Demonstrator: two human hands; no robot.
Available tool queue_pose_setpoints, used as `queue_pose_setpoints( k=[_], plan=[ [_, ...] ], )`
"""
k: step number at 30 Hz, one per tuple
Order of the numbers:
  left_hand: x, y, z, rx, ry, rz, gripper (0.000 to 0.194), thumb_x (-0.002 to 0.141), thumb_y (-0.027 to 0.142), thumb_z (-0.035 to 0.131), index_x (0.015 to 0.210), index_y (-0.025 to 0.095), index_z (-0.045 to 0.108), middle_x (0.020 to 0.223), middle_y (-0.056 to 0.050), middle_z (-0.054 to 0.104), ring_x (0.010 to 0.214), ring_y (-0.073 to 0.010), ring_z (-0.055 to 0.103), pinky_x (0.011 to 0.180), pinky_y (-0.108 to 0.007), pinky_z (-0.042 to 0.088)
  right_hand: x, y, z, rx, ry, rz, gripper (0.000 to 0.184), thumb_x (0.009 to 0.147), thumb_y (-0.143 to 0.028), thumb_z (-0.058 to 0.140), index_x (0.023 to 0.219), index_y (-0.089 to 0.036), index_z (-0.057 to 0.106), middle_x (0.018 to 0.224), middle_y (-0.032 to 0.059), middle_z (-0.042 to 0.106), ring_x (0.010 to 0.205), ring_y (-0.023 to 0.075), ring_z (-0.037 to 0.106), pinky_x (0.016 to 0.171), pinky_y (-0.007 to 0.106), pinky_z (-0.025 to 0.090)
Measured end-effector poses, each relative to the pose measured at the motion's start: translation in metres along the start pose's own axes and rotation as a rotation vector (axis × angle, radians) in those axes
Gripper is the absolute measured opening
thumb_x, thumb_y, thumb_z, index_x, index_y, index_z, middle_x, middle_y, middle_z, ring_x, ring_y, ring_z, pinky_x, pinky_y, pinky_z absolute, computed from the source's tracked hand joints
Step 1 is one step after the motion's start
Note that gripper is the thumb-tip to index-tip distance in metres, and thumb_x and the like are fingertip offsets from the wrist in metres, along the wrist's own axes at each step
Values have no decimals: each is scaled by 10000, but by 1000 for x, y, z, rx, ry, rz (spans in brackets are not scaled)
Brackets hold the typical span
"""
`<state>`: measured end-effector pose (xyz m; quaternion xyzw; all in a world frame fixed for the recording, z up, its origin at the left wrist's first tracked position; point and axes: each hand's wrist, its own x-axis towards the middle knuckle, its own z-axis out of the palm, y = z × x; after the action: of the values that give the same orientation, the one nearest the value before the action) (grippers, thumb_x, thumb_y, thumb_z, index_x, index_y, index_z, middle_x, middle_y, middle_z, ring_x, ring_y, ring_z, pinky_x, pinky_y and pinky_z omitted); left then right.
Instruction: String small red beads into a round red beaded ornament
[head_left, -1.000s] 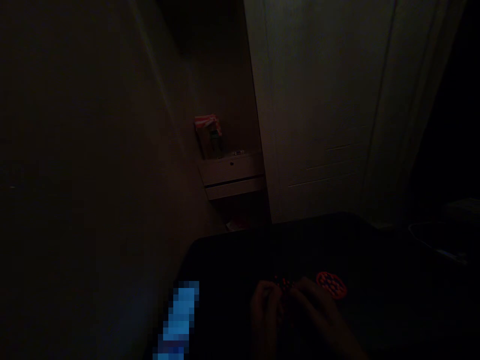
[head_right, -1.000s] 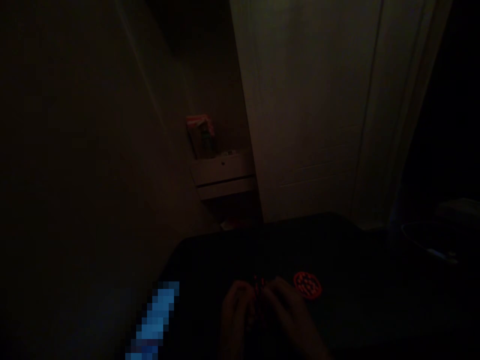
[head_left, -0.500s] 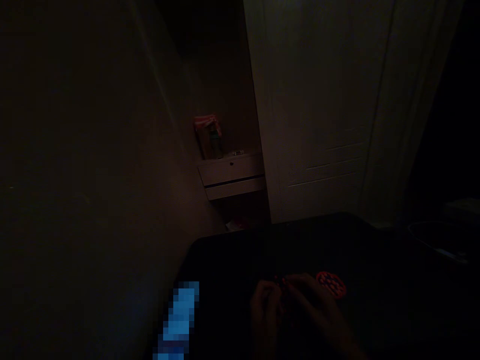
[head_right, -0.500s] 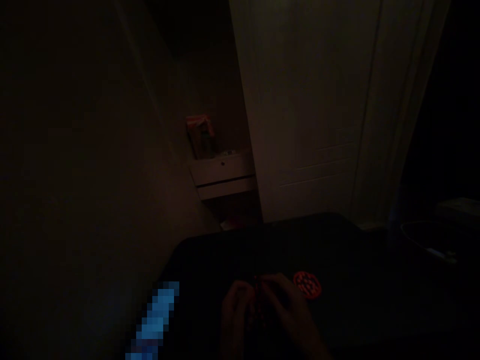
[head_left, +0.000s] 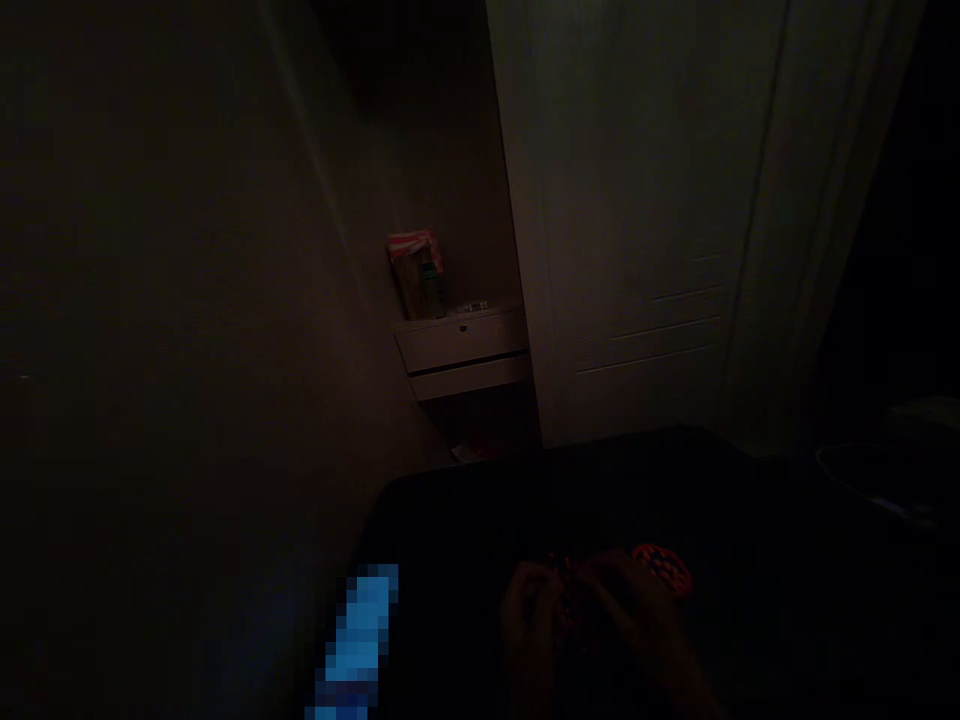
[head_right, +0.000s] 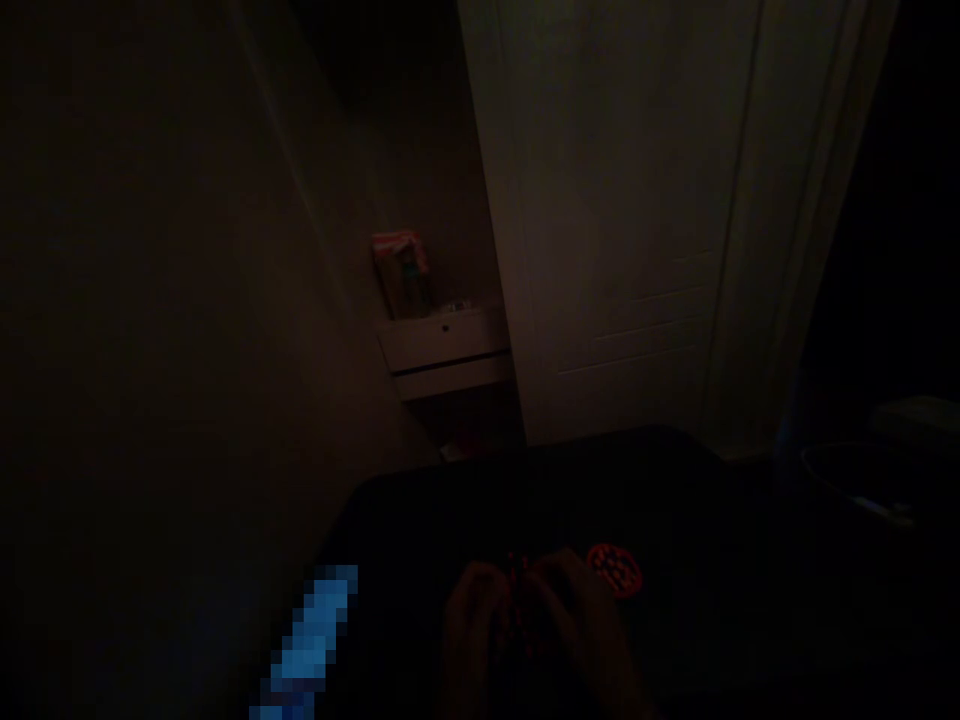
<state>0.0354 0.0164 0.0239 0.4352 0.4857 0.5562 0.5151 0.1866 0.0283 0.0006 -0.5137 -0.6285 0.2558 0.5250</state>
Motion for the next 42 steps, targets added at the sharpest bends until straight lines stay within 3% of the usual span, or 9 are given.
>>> queue_pose_setpoints(
  k=[8,13,19,28,32,36,42],
  plan=[
    [1,-3,0,6,5,-6,448,776,624,695,801,178,654,619,37,498,525,-92,411,475,-200,326,0,2,-2,-106,-32,-91,235,921,-198,560,1019,-249,767,999,80,722,934,252,688,852,379,549],
    [2,-3,-1,7,-18,9,478,765,651,690,781,175,645,576,49,465,498,-87,392,466,-199,323,0,4,0,-153,-51,-99,239,888,-170,573,990,-235,779,990,90,719,927,262,678,843,395,555],
    [0,-2,-1,11,5,2,453,773,620,699,810,171,656,645,22,533,534,-93,436,464,-194,334,-1,4,0,-169,-99,-102,275,890,-154,569,1043,-245,779,1009,92,714,944,260,668,852,395,549],
    [2,-3,0,10,5,5,487,754,652,698,775,168,654,599,33,497,519,-90,418,449,-193,312,-1,7,2,-134,-100,-93,266,914,-183,554,1050,-231,777,1015,101,711,945,265,673,856,411,550],
    [1,-4,0,-16,4,1,488,754,657,697,789,171,659,592,38,496,509,-90,418,447,-192,321,-2,0,1,-47,-73,-84,233,958,-236,544,1050,-251,757,1002,75,716,944,246,680,867,386,548],
    [0,-6,0,-76,-6,-6,459,787,634,684,821,178,654,616,37,518,526,-95,444,477,-199,362,-4,-12,-2,35,-137,-114,181,970,-273,577,1019,-266,751,990,56,729,933,230,693,846,343,552],
    [1,-8,-1,-65,-1,-46,463,780,636,695,843,180,644,621,39,532,515,-89,444,462,-192,333,-8,-18,-3,93,-150,-148,201,964,-319,614,1114,-295,745,1080,64,736,1012,235,700,885,330,567]
  ],
)
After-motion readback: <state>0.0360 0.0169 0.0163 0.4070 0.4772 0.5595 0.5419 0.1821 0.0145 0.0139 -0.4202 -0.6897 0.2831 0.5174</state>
